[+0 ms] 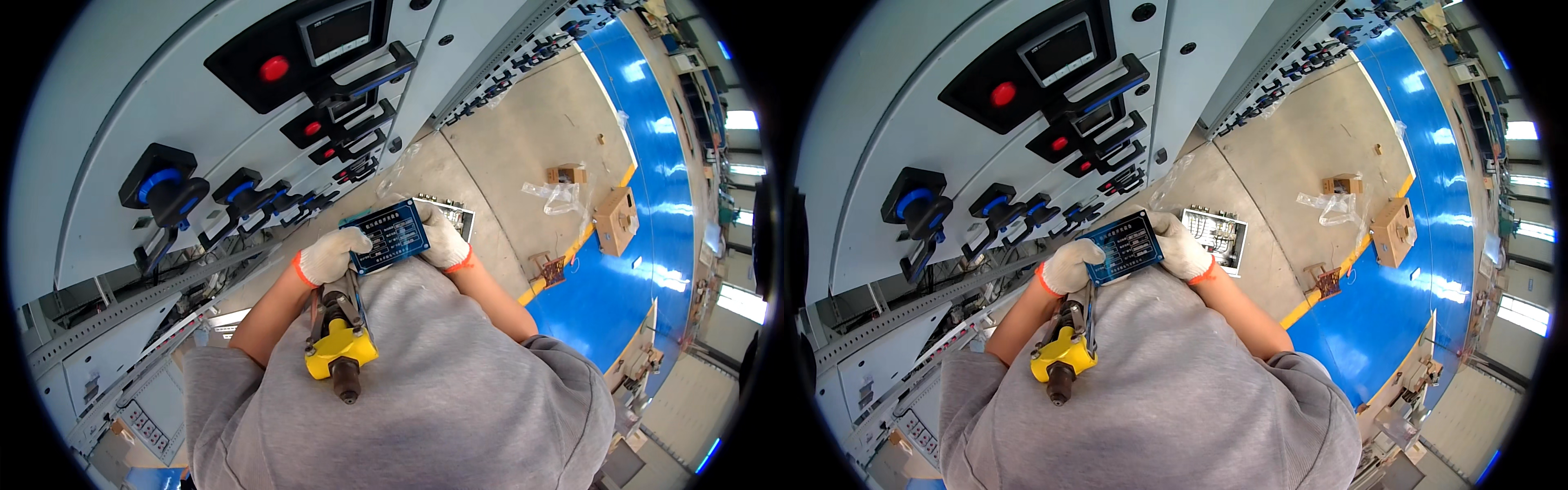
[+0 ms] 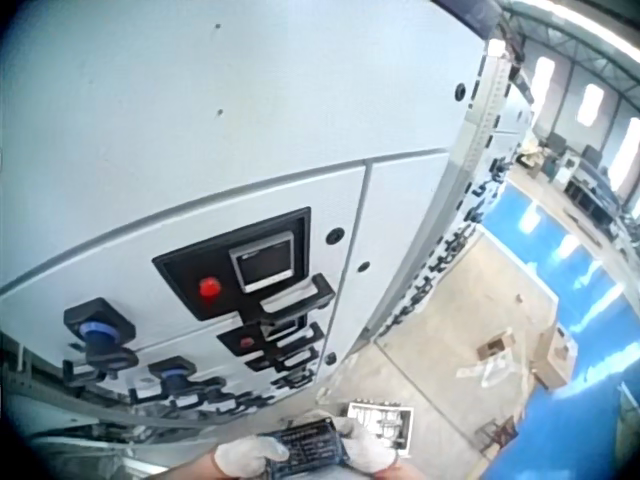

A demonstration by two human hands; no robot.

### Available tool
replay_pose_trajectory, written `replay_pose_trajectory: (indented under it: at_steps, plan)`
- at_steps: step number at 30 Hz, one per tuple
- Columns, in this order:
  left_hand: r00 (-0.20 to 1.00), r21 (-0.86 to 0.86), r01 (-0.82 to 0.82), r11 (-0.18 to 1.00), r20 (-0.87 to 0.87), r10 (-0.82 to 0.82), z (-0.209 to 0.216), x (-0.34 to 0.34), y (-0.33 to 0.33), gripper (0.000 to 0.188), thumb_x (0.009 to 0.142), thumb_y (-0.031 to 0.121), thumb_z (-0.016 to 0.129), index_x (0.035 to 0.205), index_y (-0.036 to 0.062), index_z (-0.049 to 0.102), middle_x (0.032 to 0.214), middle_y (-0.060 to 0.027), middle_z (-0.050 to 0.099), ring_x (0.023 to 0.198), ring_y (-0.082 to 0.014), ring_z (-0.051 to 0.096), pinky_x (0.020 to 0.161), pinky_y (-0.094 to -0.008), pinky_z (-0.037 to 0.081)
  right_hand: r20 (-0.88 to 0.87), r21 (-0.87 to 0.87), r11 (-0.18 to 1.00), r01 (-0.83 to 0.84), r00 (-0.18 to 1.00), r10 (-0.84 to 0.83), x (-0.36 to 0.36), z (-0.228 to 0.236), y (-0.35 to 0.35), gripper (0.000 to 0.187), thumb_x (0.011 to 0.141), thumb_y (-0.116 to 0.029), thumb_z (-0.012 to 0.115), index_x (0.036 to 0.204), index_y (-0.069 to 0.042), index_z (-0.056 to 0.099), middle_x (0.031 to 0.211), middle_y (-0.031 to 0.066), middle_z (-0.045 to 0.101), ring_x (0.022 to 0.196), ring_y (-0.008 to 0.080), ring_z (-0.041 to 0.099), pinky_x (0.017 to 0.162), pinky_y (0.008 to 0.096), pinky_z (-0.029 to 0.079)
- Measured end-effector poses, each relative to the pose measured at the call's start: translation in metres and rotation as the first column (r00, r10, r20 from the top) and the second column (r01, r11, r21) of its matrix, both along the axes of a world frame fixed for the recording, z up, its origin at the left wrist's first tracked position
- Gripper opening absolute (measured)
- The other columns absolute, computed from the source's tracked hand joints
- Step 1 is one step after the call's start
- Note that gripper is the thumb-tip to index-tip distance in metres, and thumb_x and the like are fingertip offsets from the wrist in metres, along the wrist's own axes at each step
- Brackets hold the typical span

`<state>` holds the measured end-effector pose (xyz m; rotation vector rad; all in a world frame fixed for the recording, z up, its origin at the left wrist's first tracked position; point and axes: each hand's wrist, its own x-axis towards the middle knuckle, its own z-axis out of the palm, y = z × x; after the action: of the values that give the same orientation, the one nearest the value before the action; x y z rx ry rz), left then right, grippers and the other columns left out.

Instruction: The person positions a blue metal plate on a large electrical cabinet and secures it using a yellow torque wrench. They tighten multiple bolts on the plate, then remove the tool and place it on the floor.

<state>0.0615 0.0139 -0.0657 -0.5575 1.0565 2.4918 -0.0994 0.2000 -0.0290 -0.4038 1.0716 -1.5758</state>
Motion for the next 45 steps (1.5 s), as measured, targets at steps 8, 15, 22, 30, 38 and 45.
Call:
replay_pose_trajectory:
  at_steps: [8, 15, 22, 30, 38, 45]
  plan:
    - [0.997, -0.113, 0.033, 0.993, -0.069, -0.041, -0.01, 0.014, 0.0, 0.035, 0.091, 0.006, 0.06, 0.125, -0.0021, 0.062, 0.121, -0.015, 0.071, 0.112, -0.0271, 0.068, 0.101, -0.0384, 0.053, 0.143, -0.141, 0.974, 0.175, 0.977, -0.155, -0.003, 0.007, -0.019, 0.024, 0.099, -0.023, 0.074, 0.105, 0.0, 0.069, 0.113, 0.0118, 0.066, 0.107, 0.0263, 0.067, 0.098, 0.0412, 0.054]
    - [0.922, -0.545, -0.085, 0.834, -0.361, -0.142, 0.001, 0.021, -0.004, 0.019, 0.096, 0.002, 0.061, 0.11, 0.0004, 0.073, 0.106, -0.0091, 0.076, 0.099, -0.0221, 0.071, 0.089, -0.0346, 0.057, -0.271, -0.107, 0.957, 0.268, 0.918, -0.288, -0.039, 0.027, -0.006, 0.024, 0.104, -0.022, 0.068, 0.107, 0.001, 0.068, 0.105, 0.0112, 0.068, 0.098, 0.0232, 0.069, 0.089, 0.0366, 0.056]
    - [0.997, -0.15, 0.084, 0.985, 0.015, -0.082, 0.066, -0.007, 0.008, 0.051, 0.101, 0.02, 0.066, 0.148, 0.0023, 0.054, 0.107, 0.0019, 0.069, 0.09, -0.005, 0.061, 0.076, -0.0214, 0.051, -0.846, -0.014, 0.998, -0.056, 0.533, 0.018, -0.029, 0.107, -0.023, 0.012, 0.087, -0.007, 0.076, 0.098, -0.006, 0.079, 0.095, 0.0089, 0.075, 0.088, 0.025, 0.069, 0.081, 0.0362, 0.054]
    - [0.987, -0.293, 0.12, 0.948, -0.071, -0.147, 0.069, -0.007, 0.012, 0.022, 0.101, 0.019, 0.067, 0.117, 0.005, 0.067, 0.08, 0.0067, 0.055, 0.068, -0.0029, 0.047, 0.057, -0.0246, 0.038, -0.909, -0.053, 0.97, -0.237, 0.413, 0.051, -0.019, 0.092, -0.04, 0.012, 0.088, -0.008, 0.074, 0.099, -0.009, 0.078, 0.098, 0.0077, 0.074, 0.092, 0.0305, 0.071, 0.084, 0.0405, 0.057]
    - [0.994, -0.227, 0.07, 0.971, -0.069, -0.087, 0.076, -0.008, 0.01, 0.02, 0.097, 0.013, 0.065, 0.115, 0.0041, 0.064, 0.078, 0.0076, 0.051, 0.063, -0.0004, 0.043, 0.052, -0.0224, 0.032, -0.977, -0.091, 0.963, -0.253, 0.211, -0.037, -0.012, 0.087, -0.038, 0.017, 0.085, -0.007, 0.077, 0.101, -0.012, 0.079, 0.106, 0.0067, 0.072, 0.091, 0.028, 0.072, 0.075, 0.0384, 0.058]
    - [0.994, 0.01, -0.048, 0.999, -0.097, 0.049, 0.073, -0.005, 0.007, 0.036, 0.099, 0.016, 0.059, 0.13, -0.0023, 0.057, 0.076, 0.0076, 0.045, 0.057, -0.0013, 0.036, 0.048, -0.0234, 0.026, -0.941, -0.161, 0.983, -0.091, 0.315, -0.125, -0.01, 0.067, -0.024, 0.018, 0.083, -0.003, 0.08, 0.099, -0.009, 0.08, 0.103, 0.0067, 0.07, 0.09, 0.0252, 0.071, 0.076, 0.0356, 0.059]
